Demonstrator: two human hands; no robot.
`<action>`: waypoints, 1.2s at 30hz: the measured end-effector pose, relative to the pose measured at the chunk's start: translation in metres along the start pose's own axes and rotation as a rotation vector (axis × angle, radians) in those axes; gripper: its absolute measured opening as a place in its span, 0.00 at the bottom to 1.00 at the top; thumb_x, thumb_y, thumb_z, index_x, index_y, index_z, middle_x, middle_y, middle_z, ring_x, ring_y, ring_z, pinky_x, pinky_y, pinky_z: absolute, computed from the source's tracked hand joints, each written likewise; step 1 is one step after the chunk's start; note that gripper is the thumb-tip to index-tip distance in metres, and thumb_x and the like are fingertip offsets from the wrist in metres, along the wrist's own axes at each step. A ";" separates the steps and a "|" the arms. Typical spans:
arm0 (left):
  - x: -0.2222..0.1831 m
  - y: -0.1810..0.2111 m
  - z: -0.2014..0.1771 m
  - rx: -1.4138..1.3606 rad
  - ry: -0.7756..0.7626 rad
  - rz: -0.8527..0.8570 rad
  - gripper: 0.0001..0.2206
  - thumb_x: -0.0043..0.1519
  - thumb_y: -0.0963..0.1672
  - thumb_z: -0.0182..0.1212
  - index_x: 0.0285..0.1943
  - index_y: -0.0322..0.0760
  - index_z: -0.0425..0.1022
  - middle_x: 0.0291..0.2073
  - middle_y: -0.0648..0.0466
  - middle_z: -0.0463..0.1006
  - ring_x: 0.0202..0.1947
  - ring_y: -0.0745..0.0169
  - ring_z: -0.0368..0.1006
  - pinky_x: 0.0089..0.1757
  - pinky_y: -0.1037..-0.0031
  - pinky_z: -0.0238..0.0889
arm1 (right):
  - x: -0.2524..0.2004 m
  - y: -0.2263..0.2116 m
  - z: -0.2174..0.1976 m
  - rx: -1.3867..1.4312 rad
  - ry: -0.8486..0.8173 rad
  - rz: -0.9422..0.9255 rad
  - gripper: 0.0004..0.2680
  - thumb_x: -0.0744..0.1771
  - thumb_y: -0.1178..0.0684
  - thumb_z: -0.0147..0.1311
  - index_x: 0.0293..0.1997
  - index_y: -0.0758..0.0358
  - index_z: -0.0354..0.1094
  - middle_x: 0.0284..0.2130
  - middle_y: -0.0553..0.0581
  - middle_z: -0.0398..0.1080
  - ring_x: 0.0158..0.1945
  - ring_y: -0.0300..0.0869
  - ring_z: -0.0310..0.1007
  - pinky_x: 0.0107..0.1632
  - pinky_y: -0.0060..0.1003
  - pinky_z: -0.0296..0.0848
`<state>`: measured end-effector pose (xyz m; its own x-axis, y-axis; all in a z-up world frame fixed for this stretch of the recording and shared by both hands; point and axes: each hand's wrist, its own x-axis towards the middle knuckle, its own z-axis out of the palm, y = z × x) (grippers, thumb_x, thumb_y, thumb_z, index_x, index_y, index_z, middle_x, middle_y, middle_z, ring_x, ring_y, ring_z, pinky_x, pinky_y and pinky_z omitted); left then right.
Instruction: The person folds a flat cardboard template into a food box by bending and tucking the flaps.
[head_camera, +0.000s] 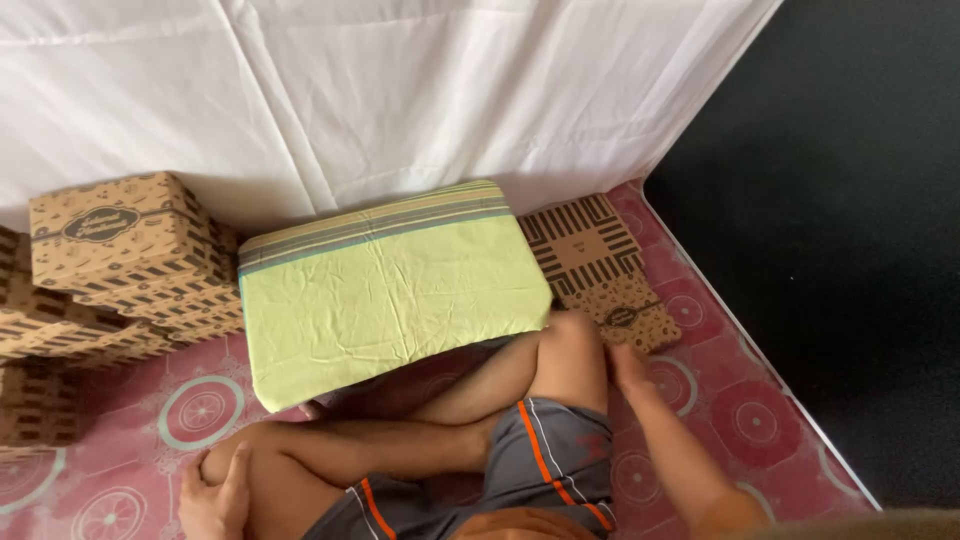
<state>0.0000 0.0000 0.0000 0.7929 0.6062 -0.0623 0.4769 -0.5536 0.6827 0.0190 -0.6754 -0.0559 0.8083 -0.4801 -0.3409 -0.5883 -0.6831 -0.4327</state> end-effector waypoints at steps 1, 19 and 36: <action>0.001 -0.001 0.001 -0.002 0.004 -0.005 0.30 0.59 0.54 0.69 0.64 0.28 0.76 0.53 0.32 0.78 0.52 0.30 0.72 0.51 0.52 0.65 | 0.009 0.005 0.000 -0.003 -0.001 -0.005 0.18 0.68 0.41 0.43 0.43 0.64 0.79 0.39 0.63 0.78 0.39 0.52 0.72 0.45 0.45 0.68; 0.003 -0.008 0.004 0.011 -0.005 -0.009 0.32 0.58 0.54 0.69 0.65 0.28 0.75 0.56 0.35 0.77 0.54 0.32 0.72 0.52 0.52 0.64 | 0.026 -0.003 -0.112 -0.293 0.692 -0.604 0.03 0.65 0.54 0.63 0.40 0.50 0.79 0.30 0.55 0.72 0.28 0.49 0.70 0.32 0.42 0.72; 0.005 -0.006 0.003 0.033 -0.010 0.027 0.33 0.59 0.55 0.68 0.65 0.26 0.75 0.55 0.34 0.77 0.54 0.32 0.72 0.52 0.52 0.64 | 0.003 -0.040 -0.185 -0.131 0.908 -0.652 0.08 0.65 0.65 0.63 0.45 0.59 0.77 0.31 0.59 0.72 0.30 0.49 0.71 0.34 0.43 0.73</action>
<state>0.0022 0.0044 -0.0067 0.8093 0.5851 -0.0519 0.4677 -0.5884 0.6596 0.0492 -0.7514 0.1152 0.7106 -0.1967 0.6756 -0.0828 -0.9768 -0.1973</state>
